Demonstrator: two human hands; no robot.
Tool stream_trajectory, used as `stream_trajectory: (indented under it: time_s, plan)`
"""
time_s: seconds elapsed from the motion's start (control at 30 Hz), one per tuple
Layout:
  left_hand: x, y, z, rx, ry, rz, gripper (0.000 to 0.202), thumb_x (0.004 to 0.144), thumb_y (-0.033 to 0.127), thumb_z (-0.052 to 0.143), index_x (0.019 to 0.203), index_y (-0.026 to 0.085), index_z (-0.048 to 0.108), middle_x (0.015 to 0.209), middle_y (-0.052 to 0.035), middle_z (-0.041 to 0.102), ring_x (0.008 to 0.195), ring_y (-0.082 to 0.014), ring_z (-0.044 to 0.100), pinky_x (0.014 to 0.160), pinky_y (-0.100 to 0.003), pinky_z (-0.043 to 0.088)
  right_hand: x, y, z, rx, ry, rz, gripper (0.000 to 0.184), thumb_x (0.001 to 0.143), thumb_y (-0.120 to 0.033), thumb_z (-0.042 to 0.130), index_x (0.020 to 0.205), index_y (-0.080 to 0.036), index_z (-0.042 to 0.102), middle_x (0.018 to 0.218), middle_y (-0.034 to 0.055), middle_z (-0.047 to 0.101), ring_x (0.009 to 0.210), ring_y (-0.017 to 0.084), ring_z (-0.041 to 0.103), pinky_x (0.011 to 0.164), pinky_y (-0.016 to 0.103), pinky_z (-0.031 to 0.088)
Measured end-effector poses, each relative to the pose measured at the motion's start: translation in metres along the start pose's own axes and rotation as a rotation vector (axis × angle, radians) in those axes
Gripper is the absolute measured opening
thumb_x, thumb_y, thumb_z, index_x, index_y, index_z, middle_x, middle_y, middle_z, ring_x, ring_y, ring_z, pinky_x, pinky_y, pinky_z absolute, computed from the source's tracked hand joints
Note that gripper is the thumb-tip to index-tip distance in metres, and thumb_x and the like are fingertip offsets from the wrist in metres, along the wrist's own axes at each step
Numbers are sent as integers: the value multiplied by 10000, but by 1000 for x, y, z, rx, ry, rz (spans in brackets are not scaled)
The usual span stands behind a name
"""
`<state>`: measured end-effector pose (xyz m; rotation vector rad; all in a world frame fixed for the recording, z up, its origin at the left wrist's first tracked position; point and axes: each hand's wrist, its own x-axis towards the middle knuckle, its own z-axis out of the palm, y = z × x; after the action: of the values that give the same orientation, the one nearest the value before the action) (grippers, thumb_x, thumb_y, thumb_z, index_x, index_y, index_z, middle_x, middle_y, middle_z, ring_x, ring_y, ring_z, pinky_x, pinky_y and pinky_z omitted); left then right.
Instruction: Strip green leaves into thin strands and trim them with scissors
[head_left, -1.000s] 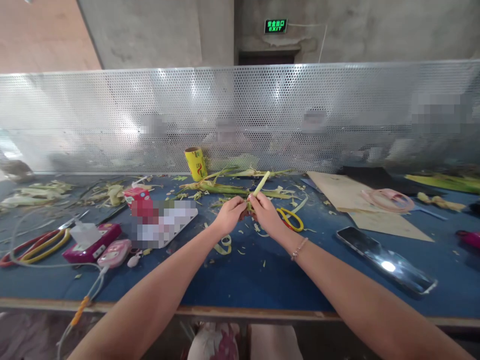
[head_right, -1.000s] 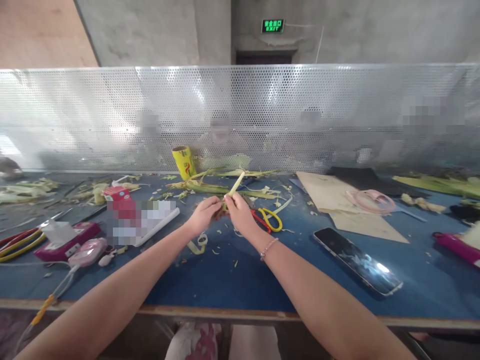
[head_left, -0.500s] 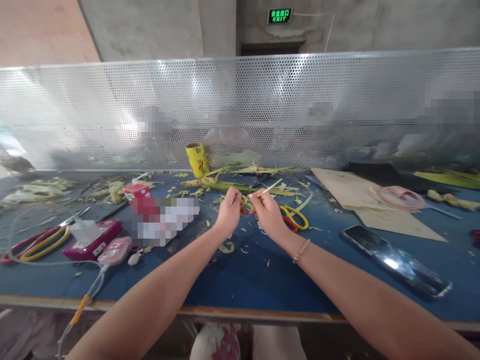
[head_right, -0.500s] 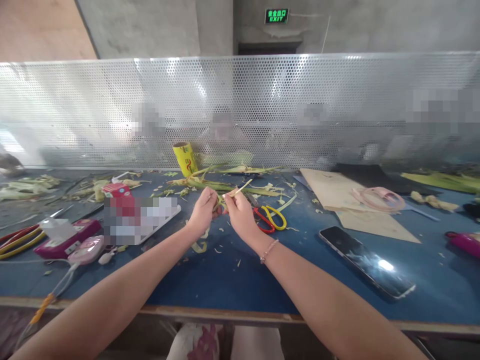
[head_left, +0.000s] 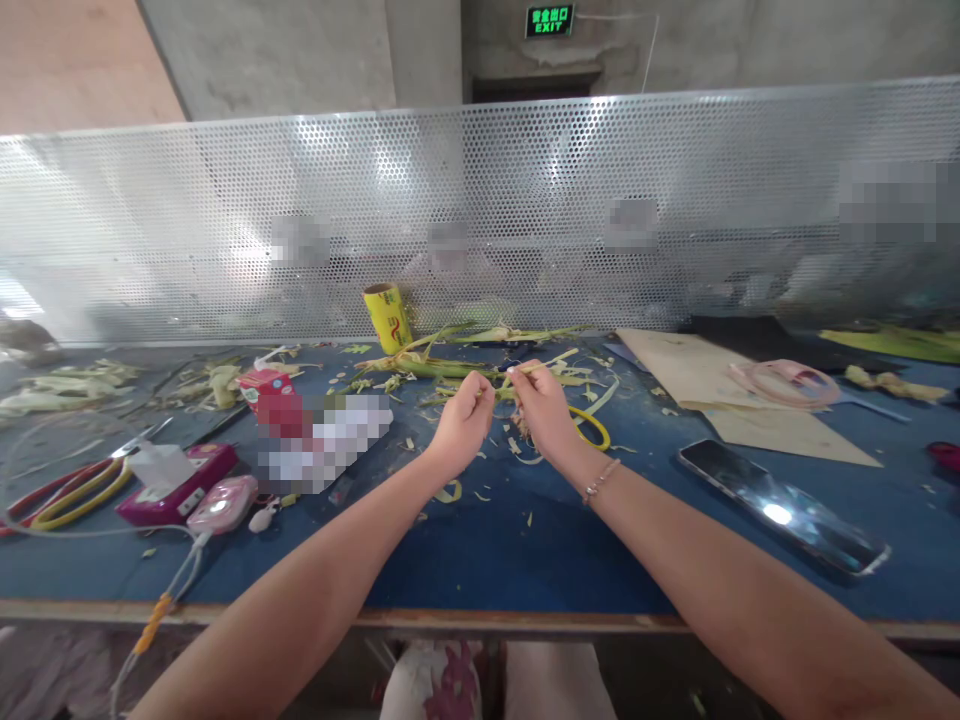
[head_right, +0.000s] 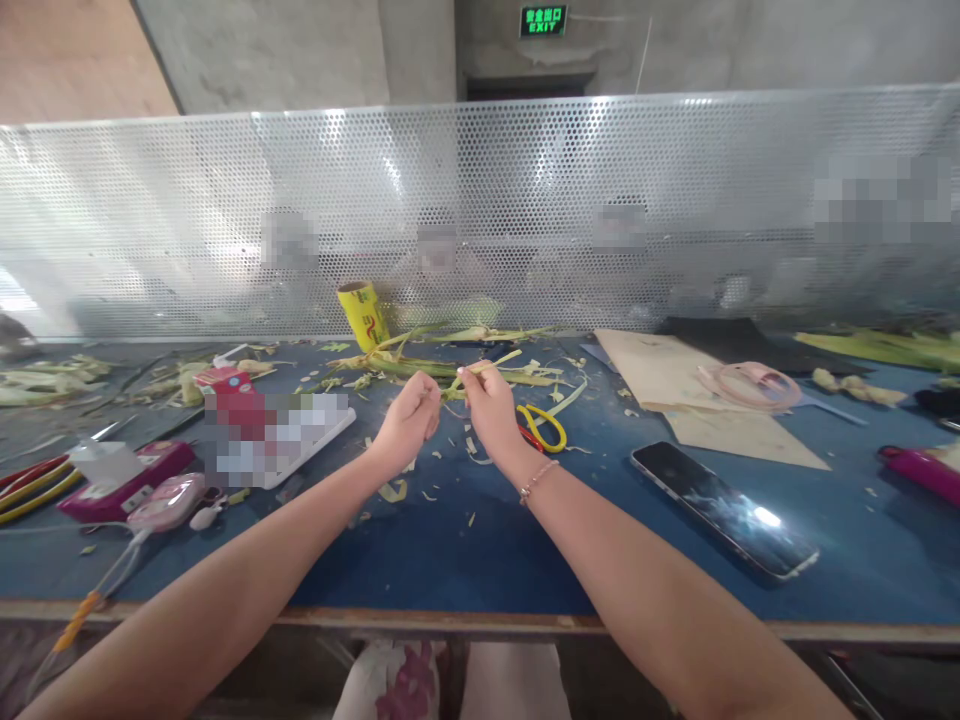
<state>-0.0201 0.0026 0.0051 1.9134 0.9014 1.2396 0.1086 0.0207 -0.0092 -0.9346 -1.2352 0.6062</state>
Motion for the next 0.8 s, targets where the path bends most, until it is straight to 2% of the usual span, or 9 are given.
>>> stream_trajectory:
  time_s: [0.13, 0.23, 0.37, 0.47, 0.57, 0.67, 0.73, 0.8]
  plan:
    - [-2, 1, 0, 39, -14, 30, 146, 861, 306, 379, 756, 206, 367, 463, 94, 353, 425, -63, 338, 485, -199, 272, 5, 6, -1, 45, 39, 10, 216, 803, -409, 525, 734, -205, 510, 521, -70, 406, 439, 81, 353, 448, 216, 292]
    - [-2, 3, 0, -27, -16, 28, 168, 870, 315, 376, 743, 207, 361, 442, 95, 339, 410, -63, 332, 473, -196, 275, 7, 9, -2, 55, 45, 12, 233, 802, -432, 524, 753, -204, 520, 528, -70, 405, 434, 75, 339, 436, 212, 280]
    - [2, 2, 0, -257, 57, -110, 185, 876, 312, 370, 724, 213, 331, 390, 105, 298, 349, -66, 282, 415, -188, 230, 3, 7, -1, 61, 24, 1, 231, 809, -439, 520, 764, -213, 507, 500, -78, 386, 418, 75, 333, 419, 208, 273]
    - [8, -1, -1, -390, 134, -238, 187, 878, 291, 367, 715, 212, 319, 392, 102, 323, 324, -61, 248, 387, -180, 188, -3, 0, 1, 73, -23, 9, 213, 815, -424, 522, 760, -221, 491, 475, -85, 371, 400, 77, 336, 411, 209, 277]
    - [12, -5, -3, -440, 209, -321, 174, 862, 236, 390, 701, 200, 332, 442, 85, 381, 347, -57, 321, 395, -175, 239, -10, -10, 3, 69, -76, 23, 196, 819, -412, 524, 778, -222, 500, 460, -85, 377, 395, 79, 351, 415, 213, 288]
    - [16, -11, -5, -431, 275, -298, 184, 840, 221, 436, 674, 180, 367, 521, 71, 410, 417, -47, 399, 435, -171, 313, -13, -14, 2, 35, -82, 13, 188, 820, -403, 524, 792, -218, 511, 454, -81, 384, 400, 82, 364, 421, 216, 293]
    - [17, -13, -7, -388, 268, -257, 211, 812, 237, 497, 642, 163, 397, 557, 63, 428, 472, -39, 426, 488, -168, 367, -11, -14, -1, 19, -54, 11, 192, 824, -405, 515, 791, -216, 508, 456, -81, 381, 397, 82, 358, 420, 219, 291]
    - [17, -13, -9, -376, 208, -235, 244, 771, 263, 566, 610, 148, 422, 573, 55, 450, 534, -41, 467, 561, -176, 417, -8, -12, -3, 27, -20, 24, 208, 828, -424, 506, 802, -217, 503, 458, -84, 366, 393, 83, 345, 415, 221, 284]
